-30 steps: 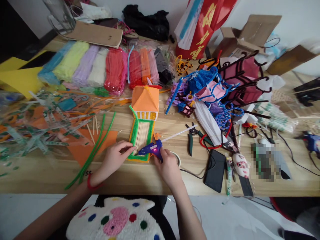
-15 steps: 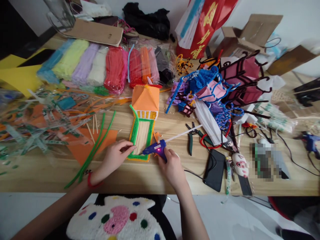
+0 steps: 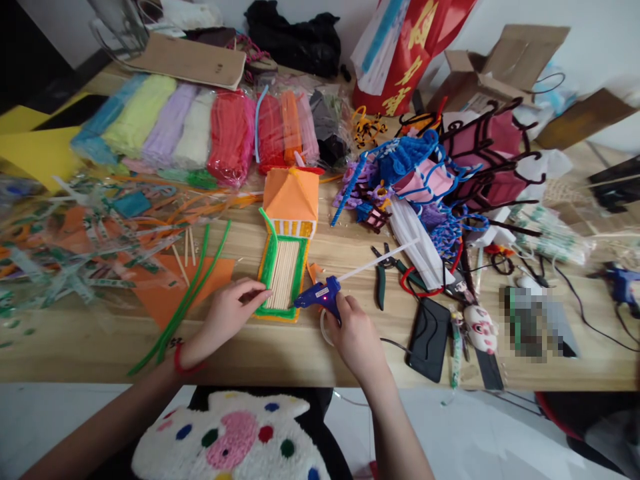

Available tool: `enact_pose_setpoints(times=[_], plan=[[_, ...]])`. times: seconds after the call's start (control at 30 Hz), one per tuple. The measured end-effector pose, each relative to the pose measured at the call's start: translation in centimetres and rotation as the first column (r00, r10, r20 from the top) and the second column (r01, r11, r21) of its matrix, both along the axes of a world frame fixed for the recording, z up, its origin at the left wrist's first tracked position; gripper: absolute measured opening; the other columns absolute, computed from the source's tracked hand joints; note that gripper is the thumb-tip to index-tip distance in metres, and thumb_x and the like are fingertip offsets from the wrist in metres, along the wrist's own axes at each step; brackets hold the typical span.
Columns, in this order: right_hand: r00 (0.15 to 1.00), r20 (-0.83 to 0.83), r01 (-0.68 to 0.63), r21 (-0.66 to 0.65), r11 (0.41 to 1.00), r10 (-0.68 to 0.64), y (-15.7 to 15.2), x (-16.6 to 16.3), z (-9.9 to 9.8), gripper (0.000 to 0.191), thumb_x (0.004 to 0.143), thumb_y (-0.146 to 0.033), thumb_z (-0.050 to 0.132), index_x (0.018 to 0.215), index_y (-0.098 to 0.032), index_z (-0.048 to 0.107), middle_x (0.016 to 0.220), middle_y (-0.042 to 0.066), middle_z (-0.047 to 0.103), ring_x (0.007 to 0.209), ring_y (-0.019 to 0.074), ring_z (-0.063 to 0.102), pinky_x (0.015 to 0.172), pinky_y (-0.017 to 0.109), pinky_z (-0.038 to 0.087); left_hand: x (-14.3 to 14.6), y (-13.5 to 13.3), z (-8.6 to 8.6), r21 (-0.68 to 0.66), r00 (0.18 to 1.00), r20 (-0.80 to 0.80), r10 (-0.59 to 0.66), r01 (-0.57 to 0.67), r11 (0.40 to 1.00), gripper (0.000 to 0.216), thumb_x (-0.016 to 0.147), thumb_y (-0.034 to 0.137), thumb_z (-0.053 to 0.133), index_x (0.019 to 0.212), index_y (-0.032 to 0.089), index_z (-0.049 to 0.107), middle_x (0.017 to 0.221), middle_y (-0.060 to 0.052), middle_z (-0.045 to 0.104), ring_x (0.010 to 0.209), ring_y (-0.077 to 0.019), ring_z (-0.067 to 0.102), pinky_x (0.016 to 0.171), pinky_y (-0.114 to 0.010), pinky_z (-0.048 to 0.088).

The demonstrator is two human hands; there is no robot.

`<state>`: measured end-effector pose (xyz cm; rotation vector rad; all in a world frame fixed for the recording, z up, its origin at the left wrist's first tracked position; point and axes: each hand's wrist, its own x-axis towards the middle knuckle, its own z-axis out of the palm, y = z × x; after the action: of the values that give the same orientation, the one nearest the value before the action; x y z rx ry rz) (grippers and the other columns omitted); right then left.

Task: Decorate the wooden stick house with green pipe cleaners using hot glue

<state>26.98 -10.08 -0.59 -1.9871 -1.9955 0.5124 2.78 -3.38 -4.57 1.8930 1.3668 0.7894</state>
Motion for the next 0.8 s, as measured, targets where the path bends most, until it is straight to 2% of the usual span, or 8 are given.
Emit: enact_pose_setpoints(times=[0.27,0.47,0.57,0.67,0.73,0.8], plan=[[0.998,0.021,-0.054,-0.02,0.998,0.055,0.2,-0.1,0.9,0.023,0.088,-0.026,0.043,0.105,-0.017,0.056,0.084,0.007,0.06,0.072,0.0214,0.061,0.063,0.03,0.046,-0.1,-0.1,-0.2,0.015,1.0,-0.009,-0.005,0.005,1.0,0.016,0.084,0.034,0.058,0.078,0.02,0.063,0.073,0.0,0.065,0.063,-0.0126,0.06,0.06,-0.025,0.045],[0.999,0.053,-0.008,-0.015,1.0,0.009,0.2,-0.1,1.2,0.028,0.088,-0.029,0.044,0.109,-0.016,0.056,0.091,0.01,0.062,0.075,0.0219,0.062,0.062,0.029,0.046,-0.2,-0.1,-0.3,0.018,1.0,0.006,-0.017,0.017,1.0,0.015,0.084,0.033,0.059,0.079,0.019,0.062,0.073,0.0,0.064,0.063,-0.0116,0.059,0.06,-0.023,0.045],[0.999,0.039,0.023,0.015,1.0,-0.023,0.0,0.2,1.3,0.03,0.087,-0.036,0.047,0.107,-0.016,0.058,0.089,0.009,0.063,0.069,0.0198,0.06,0.06,0.028,0.044,-0.2,-0.2,-0.2,0.018,1.0,0.008,-0.02,0.02,1.0,0.015,0.084,0.032,0.059,0.079,0.019,0.062,0.073,0.001,0.064,0.064,-0.0112,0.058,0.06,-0.023,0.044],[0.982,-0.016,0.191,0.063,0.98,-0.19,0.0,1.0,0.8,0.035,0.079,-0.048,0.056,0.094,-0.017,0.061,0.073,0.004,0.061,0.059,0.0168,0.056,0.056,0.026,0.042,-0.2,-0.3,-0.2,0.022,1.0,0.006,-0.018,0.018,1.0,0.015,0.084,0.032,0.059,0.079,0.019,0.062,0.073,0.001,0.064,0.064,-0.0112,0.058,0.06,-0.023,0.043],[0.927,-0.015,0.374,0.067,0.925,-0.374,0.2,1.6,0.0,0.034,0.075,-0.052,0.058,0.081,-0.018,0.06,0.063,0.001,0.056,0.054,0.016,0.052,0.053,0.026,0.039,-0.1,-0.3,-0.3,0.024,1.0,0.01,-0.021,0.021,1.0,0.015,0.084,0.032,0.06,0.078,0.019,0.063,0.072,0.001,0.064,0.064,-0.0112,0.058,0.061,-0.023,0.043],[0.868,0.025,0.492,0.09,0.866,-0.495,0.7,2.1,-1.2,0.032,0.075,-0.051,0.055,0.072,-0.019,0.056,0.062,0.001,0.053,0.056,0.0175,0.05,0.054,0.028,0.039,-0.1,-0.3,-0.3,0.012,0.999,0.015,-0.031,0.031,0.999,0.016,0.085,0.033,0.059,0.077,0.019,0.063,0.073,0.001,0.065,0.066,-0.0115,0.059,0.062,-0.023,0.043]])
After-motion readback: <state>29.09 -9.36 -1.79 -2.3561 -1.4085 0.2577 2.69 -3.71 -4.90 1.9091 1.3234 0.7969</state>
